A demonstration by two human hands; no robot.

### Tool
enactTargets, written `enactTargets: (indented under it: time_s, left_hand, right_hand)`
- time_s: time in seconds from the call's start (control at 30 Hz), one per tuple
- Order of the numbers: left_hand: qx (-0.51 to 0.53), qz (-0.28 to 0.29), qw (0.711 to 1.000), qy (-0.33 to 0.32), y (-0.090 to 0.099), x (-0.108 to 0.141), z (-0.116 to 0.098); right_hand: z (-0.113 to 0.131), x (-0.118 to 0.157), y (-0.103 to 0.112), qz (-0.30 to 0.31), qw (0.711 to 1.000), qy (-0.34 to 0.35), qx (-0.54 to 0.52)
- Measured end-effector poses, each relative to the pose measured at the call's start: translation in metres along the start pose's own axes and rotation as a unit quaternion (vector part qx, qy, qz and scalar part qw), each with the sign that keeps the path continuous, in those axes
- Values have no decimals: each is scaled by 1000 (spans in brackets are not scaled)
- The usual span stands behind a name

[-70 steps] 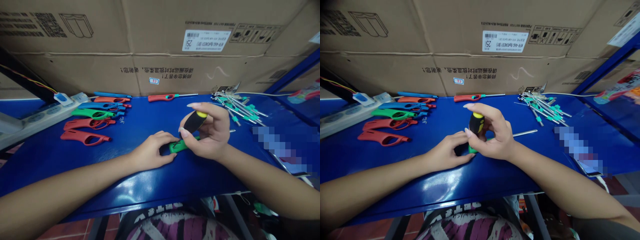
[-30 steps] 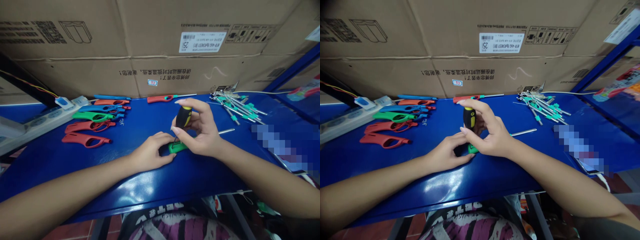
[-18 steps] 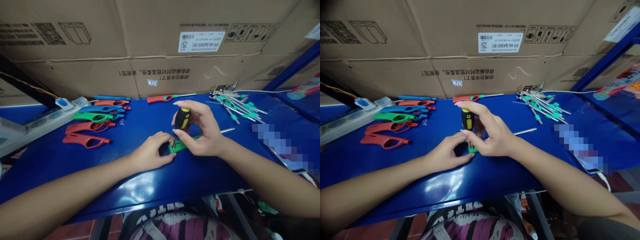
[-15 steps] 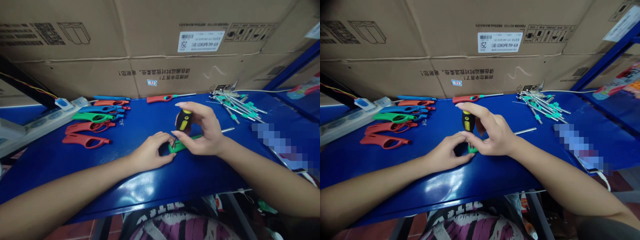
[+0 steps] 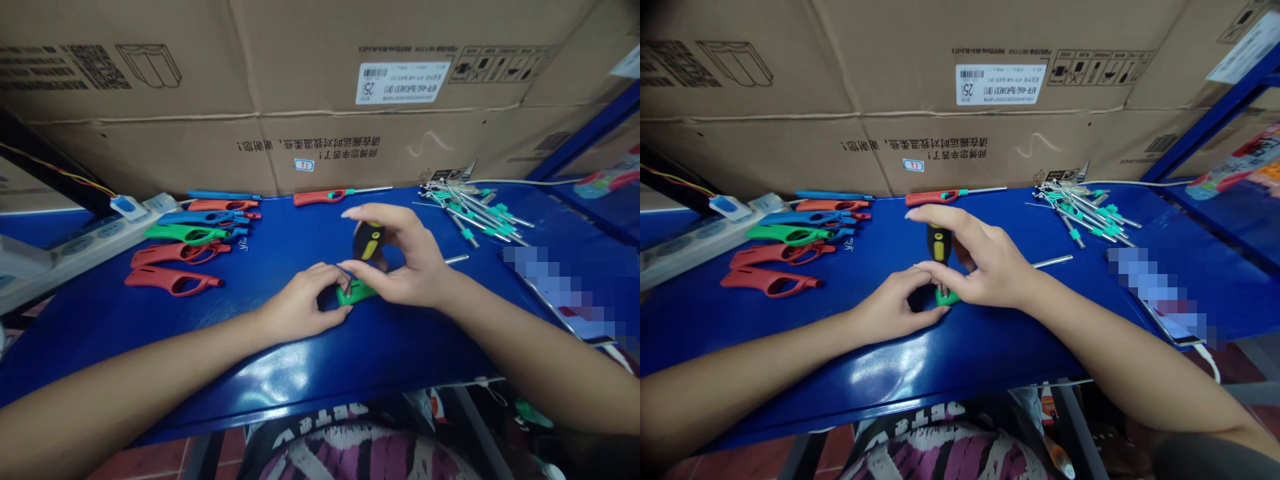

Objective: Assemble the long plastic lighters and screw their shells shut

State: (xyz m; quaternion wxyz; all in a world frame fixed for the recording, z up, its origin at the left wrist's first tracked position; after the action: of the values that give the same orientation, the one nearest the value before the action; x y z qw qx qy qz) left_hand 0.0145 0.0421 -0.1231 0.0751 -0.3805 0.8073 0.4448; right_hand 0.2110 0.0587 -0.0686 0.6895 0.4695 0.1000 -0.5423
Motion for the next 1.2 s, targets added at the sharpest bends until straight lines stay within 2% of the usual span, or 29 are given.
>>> enactTargets:
  time_s: [0.1, 0.2, 0.27, 0.43, 0.47, 0.6, 0.67, 0.77, 0.83, 0.93, 1.0, 1.1, 1.2]
  left_hand:
    - [-5, -2, 1000, -3, 0, 0, 0]
    - [1, 2, 1000, -3, 1, -1, -1]
    - [3, 3, 1000, 0, 1, -1, -2]
    - [13, 1, 1000, -4, 0, -1, -1]
    - [16, 2, 1000, -1, 0, -1, -1]
    - [20, 13, 1000, 9, 1, -2, -2]
    - [22, 15, 1000, 7, 2, -2, -3]
    - [26, 13, 1000, 3, 2, -3, -4]
    - [24, 11, 1000, 7, 2, -3, -4]
    - [19, 13, 1000, 11, 2, -2, -3]
    - [19, 11, 1000, 8, 2, -2, -3]
    - [21, 4, 1000, 5, 2, -2, -3]
    - [20, 10, 1000, 7, 2, -2, -3]
  right_hand:
    - [-2, 0, 2, -12, 998, 42, 44]
    - [1, -3, 4, 45, 999, -23, 2]
    - [2, -4, 5, 53, 997, -53, -20]
    - [1, -7, 8, -80, 995, 3, 58]
    - [1, -8, 8, -76, 995, 1, 60]
    - [1, -10, 7, 11, 998, -54, -1]
    - [1, -10, 9, -17, 999, -51, 9]
    - [2, -9, 12, -75, 995, 1, 59]
    - [4, -9, 12, -41, 998, -1, 48]
    - [7, -8, 11, 41, 998, -54, -3]
    - [9, -9, 12, 27, 998, -46, 11]
    - [10, -10, 17, -18, 996, 12, 82]
    - [9, -11, 22, 42, 997, -14, 66]
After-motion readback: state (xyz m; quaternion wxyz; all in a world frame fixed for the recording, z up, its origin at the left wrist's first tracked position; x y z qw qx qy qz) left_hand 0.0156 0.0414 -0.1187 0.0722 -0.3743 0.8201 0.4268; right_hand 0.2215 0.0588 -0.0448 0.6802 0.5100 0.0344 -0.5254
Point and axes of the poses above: each hand's wrist, its own x-axis away from the middle knuckle, its own y-axis out of the back of the hand, z = x × y, the point moved 1 cm from there along -x, towards the middle knuckle, and after that the axes turned 12 degrees about -y, right-handed, at the moved point
